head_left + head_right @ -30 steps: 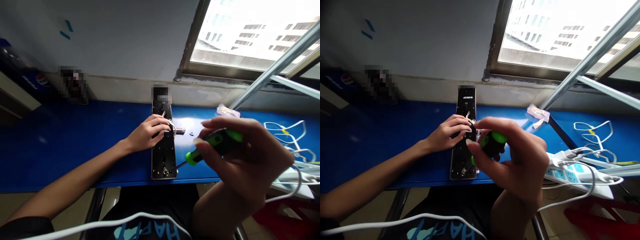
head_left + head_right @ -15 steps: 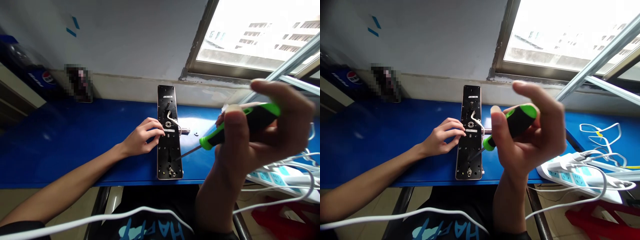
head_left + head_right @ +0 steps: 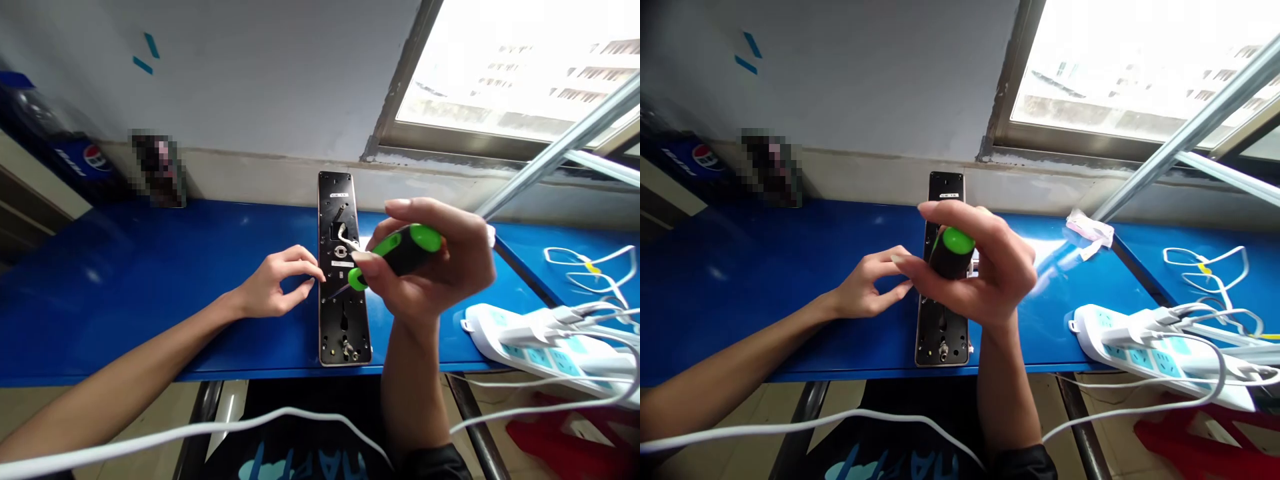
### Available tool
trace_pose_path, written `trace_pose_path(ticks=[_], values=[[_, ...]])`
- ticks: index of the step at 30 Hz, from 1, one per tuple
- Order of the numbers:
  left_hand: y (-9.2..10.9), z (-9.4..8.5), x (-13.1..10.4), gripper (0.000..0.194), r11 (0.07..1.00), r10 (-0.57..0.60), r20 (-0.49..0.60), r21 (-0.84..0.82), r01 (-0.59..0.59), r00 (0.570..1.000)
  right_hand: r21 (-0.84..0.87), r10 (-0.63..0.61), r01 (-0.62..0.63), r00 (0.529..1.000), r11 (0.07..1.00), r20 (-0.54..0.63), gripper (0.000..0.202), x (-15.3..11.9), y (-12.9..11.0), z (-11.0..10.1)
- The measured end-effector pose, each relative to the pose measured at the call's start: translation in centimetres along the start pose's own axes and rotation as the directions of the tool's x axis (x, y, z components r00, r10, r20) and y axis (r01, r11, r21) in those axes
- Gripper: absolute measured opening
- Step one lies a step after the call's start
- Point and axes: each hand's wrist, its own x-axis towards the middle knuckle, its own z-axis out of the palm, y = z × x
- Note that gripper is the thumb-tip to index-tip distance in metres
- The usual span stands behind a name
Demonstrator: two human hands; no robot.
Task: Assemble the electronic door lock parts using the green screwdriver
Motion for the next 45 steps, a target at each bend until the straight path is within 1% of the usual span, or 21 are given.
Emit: trace_pose_path(ticks=[1,3,7,10,13,17,19,23,27,29,33,37,40,43,45], values=[[-0.1,0.0,-0.3,0.021,1.000,0.003,0.010,-0.007,-0.002,1.000,-0.043,0.048,-0.046,0.998,0.998,0.050,0.042,-0.2,0.1,-0.1],[-0.3,0.1,-0.8,0.026,1.000,0.004,0.034,-0.012,-0.004,0.999,-0.076,0.085,-0.079,0.994,0.994,0.074,0.043,-0.4,0.2,-0.1],[-0.3,0.3,-1.4,0.030,0.999,-0.014,0.074,-0.028,0.016,0.997,-0.015,-0.020,0.020,1.000,1.000,-0.018,0.037,-0.5,0.2,0.3],[-0.2,0.5,-1.7,0.031,0.999,-0.019,0.089,-0.044,0.023,0.996,-0.029,-0.061,0.060,0.997,0.998,-0.056,0.039,-0.4,0.2,0.7],[0.0,0.7,-1.8,0.032,0.998,-0.011,0.082,-0.062,0.016,0.997,-0.067,-0.056,0.049,0.993,0.997,-0.099,0.043,-0.3,0.2,1.2],[0.3,1.0,-1.8,0.027,0.997,-0.036,0.086,-0.071,0.042,0.996,0.051,-0.029,0.041,0.974,0.998,-0.226,0.042,0.0,0.0,2.2],[0.4,1.2,-1.7,0.026,0.995,-0.052,0.089,-0.083,0.060,0.995,0.068,-0.011,0.029,0.967,0.997,-0.256,0.037,0.0,-0.2,2.6],[0.4,1.4,-1.7,0.024,0.992,-0.069,0.086,-0.098,0.078,0.994,0.031,0.008,-0.001,0.973,1.000,-0.229,0.034,-0.1,-0.5,2.5],[0.4,1.6,-1.7,0.020,0.991,-0.078,0.073,-0.106,0.085,0.994,0.132,-0.012,0.040,0.978,0.991,-0.206,0.034,-0.1,-0.8,1.9],[0.3,1.7,-1.6,0.018,0.989,-0.083,0.078,-0.115,0.091,0.994,0.161,-0.004,0.043,0.972,0.986,-0.237,0.036,0.0,-0.9,1.9],[0.2,1.9,-1.7,0.019,0.991,-0.082,0.067,-0.105,0.088,0.994,0.122,-0.001,0.040,0.952,0.992,-0.306,0.041,0.1,-1.4,2.2],[0.2,1.9,-1.6,0.021,0.988,-0.098,0.075,-0.109,0.106,0.992,0.076,-0.031,0.054,0.961,0.996,-0.274,0.041,0.1,-1.4,2.2],[0.3,1.9,-1.5,0.021,0.983,-0.113,0.073,-0.140,0.123,0.991,0.048,-0.021,0.033,0.974,0.998,-0.224,0.044,-0.1,-1.1,1.9],[0.2,2.0,-1.5,0.021,0.985,-0.102,0.056,-0.133,0.109,0.993,0.034,0.024,-0.017,0.975,0.999,-0.222,0.054,-0.5,-0.8,1.9],[0.1,2.1,-1.6,0.022,0.990,-0.083,0.046,-0.106,0.088,0.995,0.020,0.028,-0.024,0.970,1.000,-0.240,0.056,-0.6,-0.6,2.2]])
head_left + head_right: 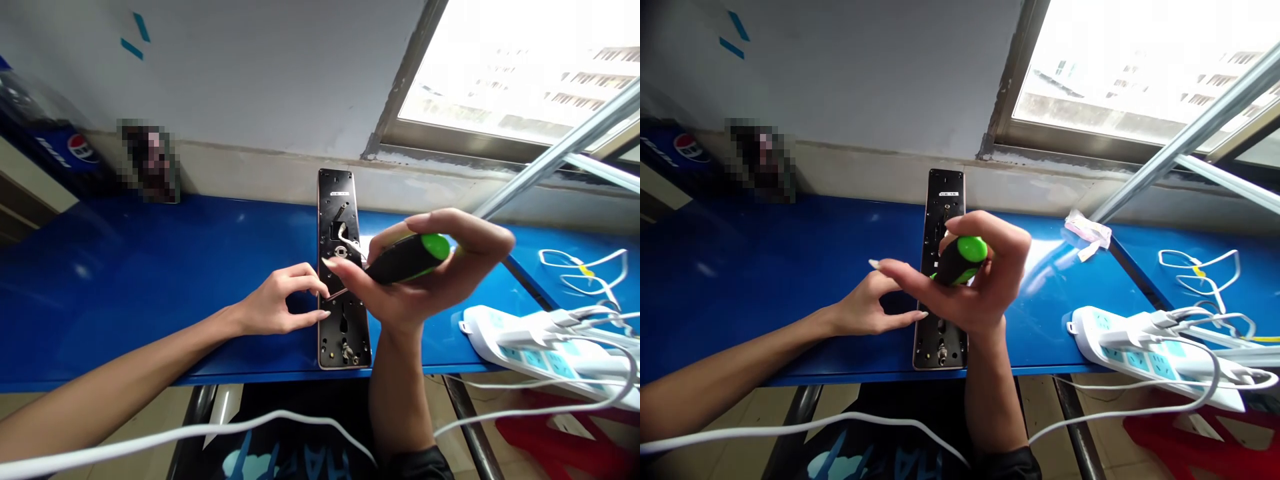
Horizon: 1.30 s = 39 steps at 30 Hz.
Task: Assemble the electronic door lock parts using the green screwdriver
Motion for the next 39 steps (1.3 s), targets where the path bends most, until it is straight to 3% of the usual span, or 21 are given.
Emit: trace_pose_path(ticks=[4,10,16,19,24,32,36,39], values=[[0.0,0.0,0.0,0.021,1.000,-0.004,-0.007,0.013,0.004,1.000,-0.033,-0.050,0.049,0.997,0.998,-0.056,0.047,-0.1,0.2,0.9],[0.5,-0.2,0.3,0.020,1.000,-0.019,0.008,0.024,0.019,1.000,-0.066,0.002,-0.011,0.991,0.998,-0.131,0.042,-0.1,-0.2,1.7],[0.5,-0.4,0.2,0.021,0.998,-0.049,0.025,0.031,0.048,0.998,-0.070,-0.119,0.111,0.984,0.991,-0.135,0.045,0.3,-1.3,1.9],[0.6,-0.4,0.2,0.024,0.995,-0.080,0.022,0.057,0.079,0.997,-0.037,-0.147,0.145,0.987,0.989,-0.060,0.046,0.3,-1.6,1.5],[0.9,-0.4,0.3,0.024,0.988,-0.153,0.037,0.042,0.151,0.988,0.160,-0.206,0.183,0.969,0.970,0.139,0.046,0.4,-0.9,0.4],[0.7,-0.5,0.4,0.022,0.993,-0.112,0.060,0.039,0.110,0.992,0.342,-0.183,0.038,0.895,0.939,0.406,0.055,1.2,-0.4,-1.0],[0.2,-0.4,0.2,0.026,0.996,-0.057,0.019,0.070,0.055,0.998,0.256,-0.059,-0.020,0.953,0.966,0.297,0.064,0.8,0.4,-0.8],[0.0,-0.4,0.2,0.025,0.996,-0.046,0.016,0.073,0.044,0.999,0.195,-0.107,0.070,0.977,0.978,0.185,0.060,0.6,0.7,-0.7]])
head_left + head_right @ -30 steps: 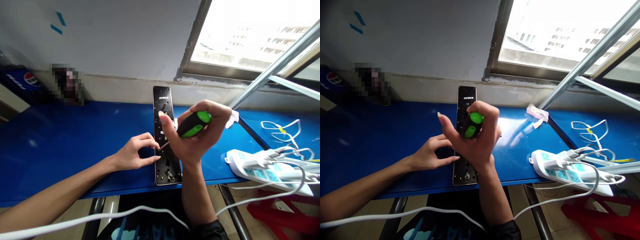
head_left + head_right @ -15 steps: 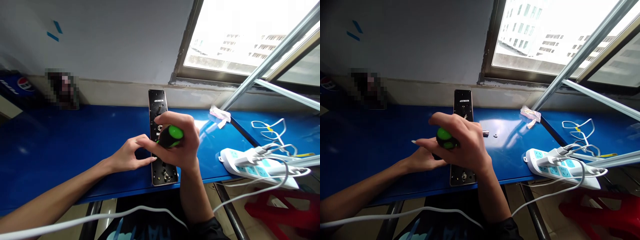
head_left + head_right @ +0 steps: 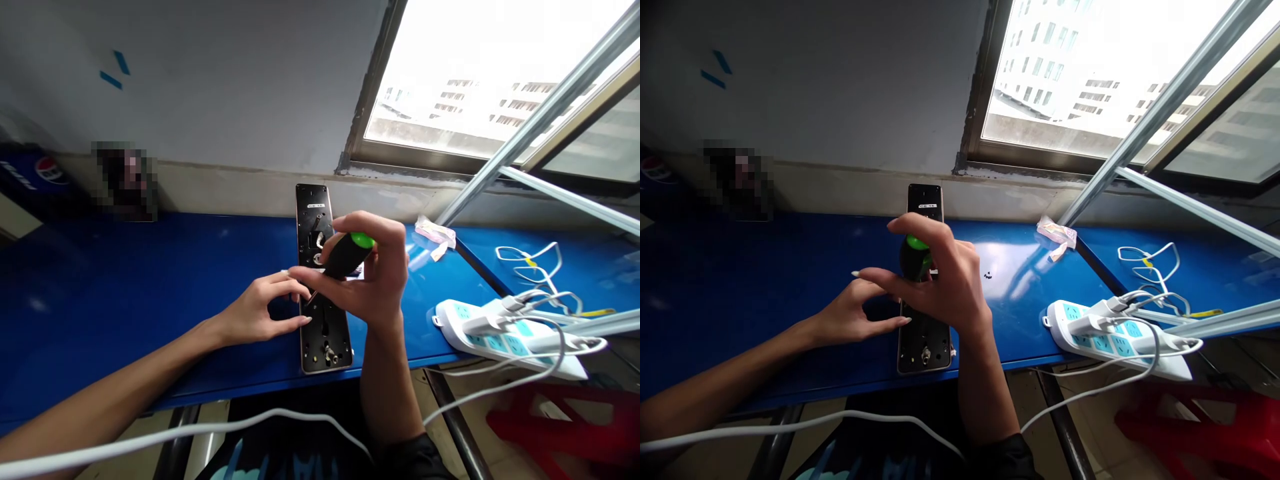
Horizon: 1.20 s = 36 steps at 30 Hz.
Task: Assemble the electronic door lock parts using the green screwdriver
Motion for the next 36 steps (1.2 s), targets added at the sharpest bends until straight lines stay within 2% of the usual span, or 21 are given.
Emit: trace_pose_path(ticks=[2,5,8,13,15,18,20,23,26,28,30,33,36], values=[[0.0,-0.1,0.1,0.030,1.000,-0.015,0.012,0.000,0.015,1.000,0.004,-0.027,0.027,0.998,1.000,0.053,0.053,0.2,-0.2,-0.3],[0.0,-0.4,0.3,0.036,1.000,-0.027,0.044,0.012,0.026,0.999,0.086,0.022,-0.042,0.976,0.995,0.219,0.043,0.9,-1.1,-1.1],[0.2,-0.7,0.4,0.038,0.999,-0.040,0.075,0.013,0.039,0.996,0.145,0.042,-0.091,0.951,0.985,0.306,0.048,1.3,-1.8,-1.8],[0.4,-0.9,0.5,0.034,0.997,-0.075,0.091,0.017,0.074,0.993,0.036,0.133,-0.146,0.963,0.989,0.236,0.050,1.1,-1.5,-2.1],[0.4,-0.9,0.5,0.033,0.997,-0.070,0.081,0.024,0.068,0.994,0.050,0.147,-0.162,0.963,0.985,0.226,0.049,1.0,-1.3,-2.1],[0.5,-0.9,0.6,0.032,0.998,-0.063,0.088,0.017,0.062,0.994,0.104,0.107,-0.137,0.960,0.985,0.257,0.052,1.0,-1.3,-2.1],[0.6,-0.9,0.6,0.032,0.998,-0.064,0.091,0.012,0.063,0.994,0.071,0.091,-0.112,0.963,0.991,0.252,0.051,1.2,-1.4,-2.1],[0.6,-0.9,0.6,0.033,0.998,-0.057,0.077,0.014,0.056,0.995,-0.019,0.119,-0.118,0.966,0.993,0.231,0.048,1.4,-1.4,-2.2],[0.6,-1.0,0.6,0.032,0.999,-0.051,0.078,0.014,0.050,0.996,0.030,0.148,-0.162,0.953,0.986,0.266,0.048,1.4,-1.3,-2.4],[0.5,-1.0,0.6,0.031,0.999,-0.051,0.089,0.009,0.050,0.995,0.078,0.117,-0.146,0.948,0.986,0.296,0.053,1.4,-1.3,-2.6],[0.5,-1.0,0.6,0.032,0.999,-0.051,0.096,0.009,0.050,0.994,0.061,0.100,-0.126,0.943,0.990,0.318,0.056,1.5,-1.4,-2.7],[0.4,-0.9,0.5,0.034,0.998,-0.054,0.095,0.015,0.053,0.994,-0.035,0.168,-0.165,0.934,0.986,0.316,0.050,1.6,-1.5,-2.7],[0.5,-1.0,0.5,0.032,0.998,-0.062,0.101,0.009,0.062,0.993,-0.011,0.164,-0.168,0.937,0.986,0.308,0.052,1.6,-1.5,-2.6]])
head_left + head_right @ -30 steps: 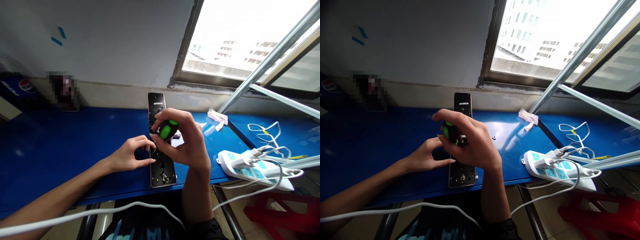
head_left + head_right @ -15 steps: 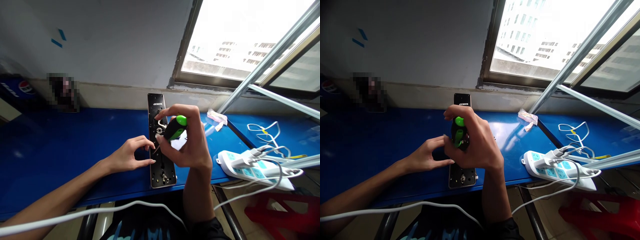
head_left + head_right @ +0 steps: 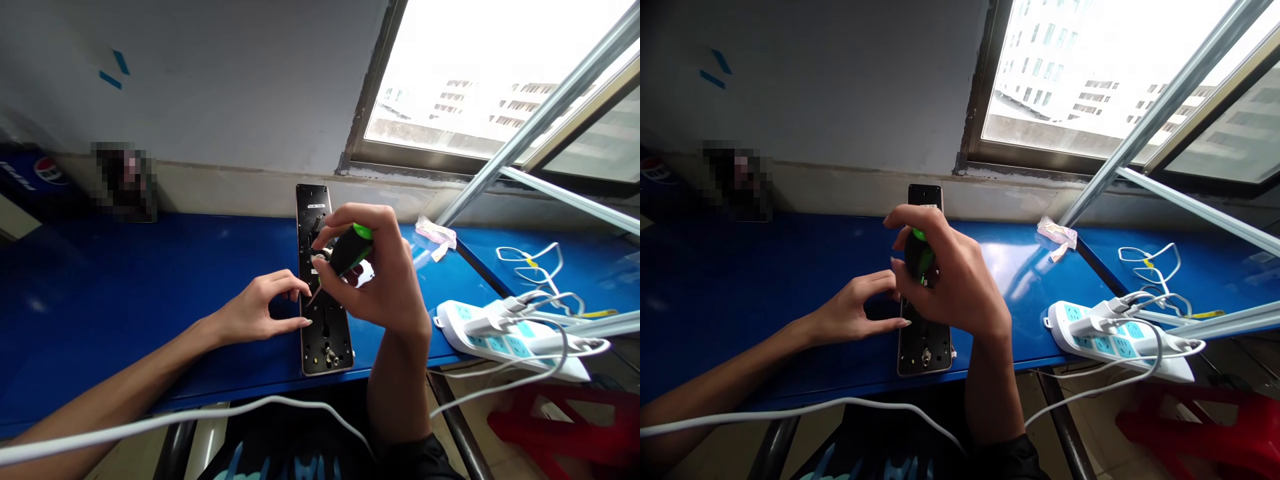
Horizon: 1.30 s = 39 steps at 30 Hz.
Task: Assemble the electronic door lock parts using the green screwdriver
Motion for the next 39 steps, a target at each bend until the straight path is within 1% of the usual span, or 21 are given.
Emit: trace_pose_path(ticks=[3,6,8,9,12,14,16,18,21,23,27,29,33,36,39], values=[[0.03,-0.03,0.00,0.032,1.000,-0.008,0.009,-0.011,0.008,1.000,0.023,-0.034,0.034,0.999,0.999,0.002,0.056,0.06,-0.10,0.04],[-0.03,-0.01,-0.02,0.033,1.000,-0.004,0.001,-0.011,0.004,1.000,-0.022,-0.018,0.018,1.000,1.000,-0.012,0.046,0.11,-0.16,0.13],[-0.07,0.01,-0.02,0.034,1.000,-0.002,-0.005,-0.008,0.002,1.000,-0.013,-0.021,0.021,0.999,1.000,-0.029,0.042,0.10,-0.10,0.21],[-0.08,0.01,-0.02,0.034,1.000,-0.002,-0.005,-0.009,0.002,1.000,0.009,-0.027,0.027,0.999,1.000,-0.031,0.043,0.08,-0.07,0.23],[-0.03,-0.02,0.01,0.034,1.000,-0.005,0.003,-0.013,0.005,1.000,0.072,-0.048,0.049,0.999,0.996,-0.008,0.055,0.01,-0.01,0.20],[0.03,-0.05,0.02,0.035,1.000,-0.008,0.009,-0.016,0.008,1.000,0.052,-0.037,0.037,0.999,0.998,-0.002,0.057,0.00,0.00,0.16],[0.07,-0.06,0.01,0.035,1.000,-0.010,0.008,-0.014,0.010,1.000,0.011,-0.003,0.003,1.000,1.000,-0.003,0.052,0.00,0.03,0.17],[0.10,-0.07,0.01,0.034,1.000,-0.008,0.003,-0.010,0.008,1.000,0.010,0.019,-0.019,1.000,1.000,-0.008,0.047,0.00,0.05,0.21],[0.09,-0.07,0.05,0.032,1.000,-0.010,0.010,-0.013,0.010,1.000,0.081,-0.040,0.041,0.999,0.996,-0.014,0.052,-0.03,0.01,0.24],[0.06,-0.06,0.08,0.033,1.000,-0.011,0.017,-0.016,0.012,1.000,0.090,-0.067,0.069,0.998,0.994,-0.022,0.056,-0.05,-0.03,0.24],[0.01,-0.03,0.09,0.035,1.000,-0.001,0.001,-0.004,0.001,1.000,0.004,-0.018,0.019,0.999,1.000,-0.045,0.048,-0.06,0.03,0.31],[0.03,-0.02,0.07,0.032,1.000,-0.001,-0.001,-0.002,0.001,1.000,0.013,-0.027,0.028,0.998,1.000,-0.057,0.047,-0.09,0.05,0.31],[0.10,-0.04,0.05,0.033,1.000,-0.002,0.001,-0.015,0.002,1.000,0.038,-0.054,0.055,0.998,0.998,-0.038,0.055,-0.11,-0.13,0.14],[0.14,-0.07,0.06,0.033,1.000,-0.005,0.006,-0.012,0.005,1.000,-0.028,-0.024,0.024,1.000,0.999,-0.017,0.048,-0.06,-0.17,0.06],[0.17,-0.08,0.04,0.032,1.000,-0.004,0.006,-0.009,0.004,1.000,0.008,-0.006,0.006,1.000,1.000,-0.016,0.044,-0.04,-0.05,0.11]])
